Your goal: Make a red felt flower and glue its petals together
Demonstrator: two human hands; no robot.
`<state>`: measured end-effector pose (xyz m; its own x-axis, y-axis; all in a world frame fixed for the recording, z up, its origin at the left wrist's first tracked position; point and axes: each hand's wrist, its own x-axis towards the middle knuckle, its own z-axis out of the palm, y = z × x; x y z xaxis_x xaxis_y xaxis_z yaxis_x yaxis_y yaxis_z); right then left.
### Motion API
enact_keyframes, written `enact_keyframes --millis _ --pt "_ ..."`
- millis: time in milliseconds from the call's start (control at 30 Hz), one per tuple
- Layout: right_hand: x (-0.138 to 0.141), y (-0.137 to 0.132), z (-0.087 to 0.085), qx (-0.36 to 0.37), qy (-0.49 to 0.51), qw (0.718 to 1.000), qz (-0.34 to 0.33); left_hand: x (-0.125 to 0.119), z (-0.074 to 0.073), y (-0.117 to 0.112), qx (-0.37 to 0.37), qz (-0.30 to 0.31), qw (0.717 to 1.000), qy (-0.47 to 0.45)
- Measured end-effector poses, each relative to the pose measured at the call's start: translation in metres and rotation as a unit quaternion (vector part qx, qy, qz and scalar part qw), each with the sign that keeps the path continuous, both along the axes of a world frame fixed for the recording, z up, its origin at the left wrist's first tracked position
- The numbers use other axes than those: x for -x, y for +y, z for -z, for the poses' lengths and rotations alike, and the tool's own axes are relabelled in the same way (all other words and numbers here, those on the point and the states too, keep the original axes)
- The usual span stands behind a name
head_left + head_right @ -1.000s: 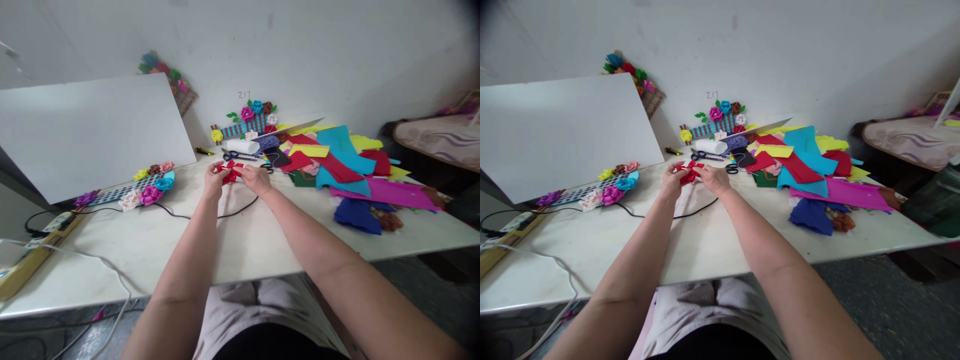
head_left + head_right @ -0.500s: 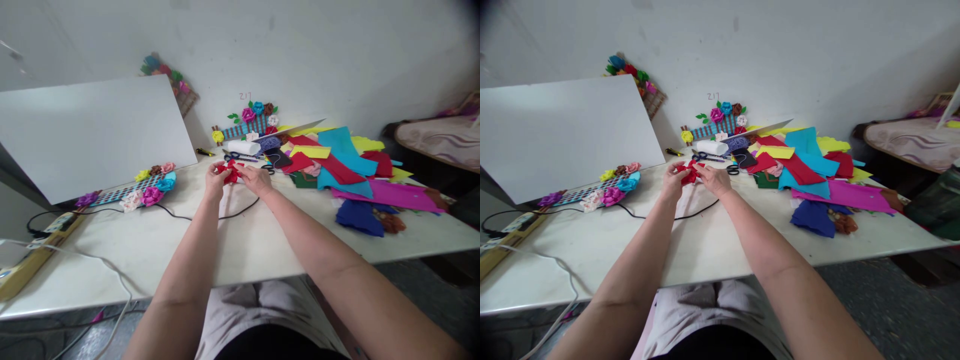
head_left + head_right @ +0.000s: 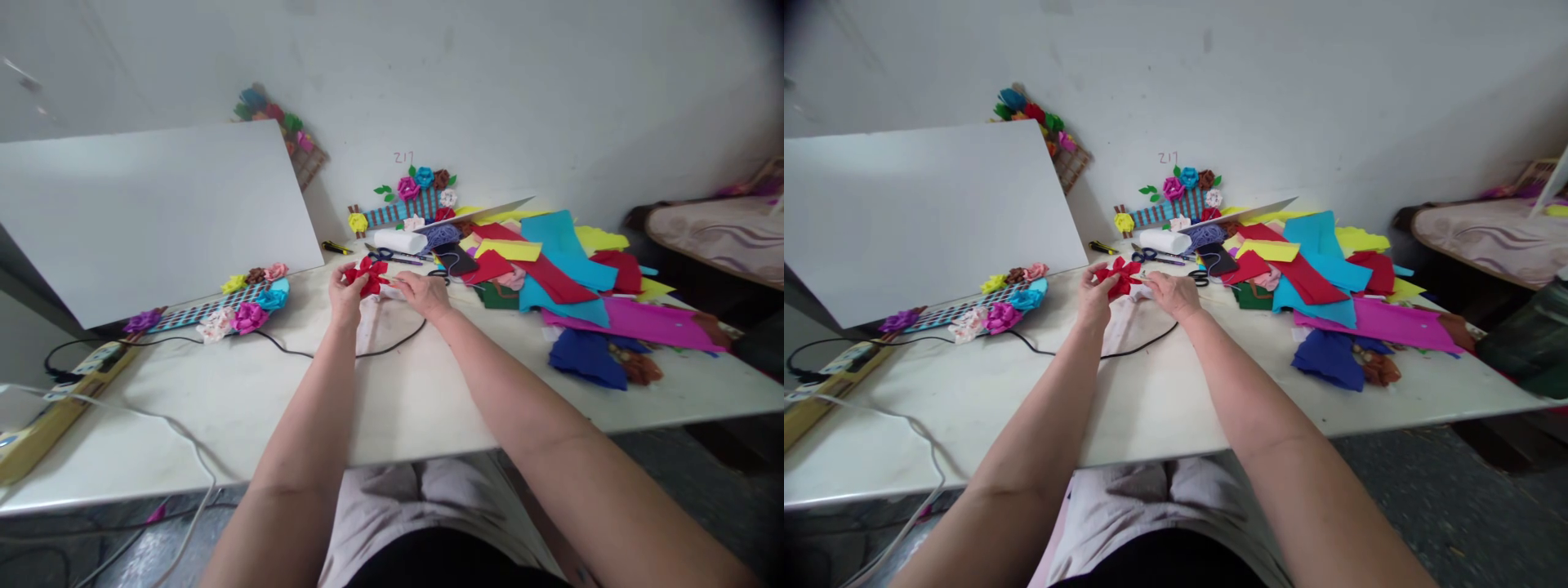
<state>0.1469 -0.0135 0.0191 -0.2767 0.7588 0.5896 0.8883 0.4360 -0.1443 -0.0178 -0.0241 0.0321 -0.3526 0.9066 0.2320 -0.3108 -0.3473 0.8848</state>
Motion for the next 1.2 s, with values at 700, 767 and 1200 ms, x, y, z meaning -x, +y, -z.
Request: enact_keyframes --millis 700,767,1200 --pt "-0.025 0.023 0.013 0.063 -0.023 0.992 0.107 0.008 0.013 0.005 -0.043 -0.045 0.998 -0.006" --pt "-0.015 0.021 0.014 0.058 -0.039 0.996 0.051 0.008 0.013 0.005 -0.043 -0.047 0.998 -0.005" --pt "0.024 0.009 0.017 0.121 -0.094 0.988 0.023 0.014 0.029 0.024 -0.123 -0.041 0.991 0.022"
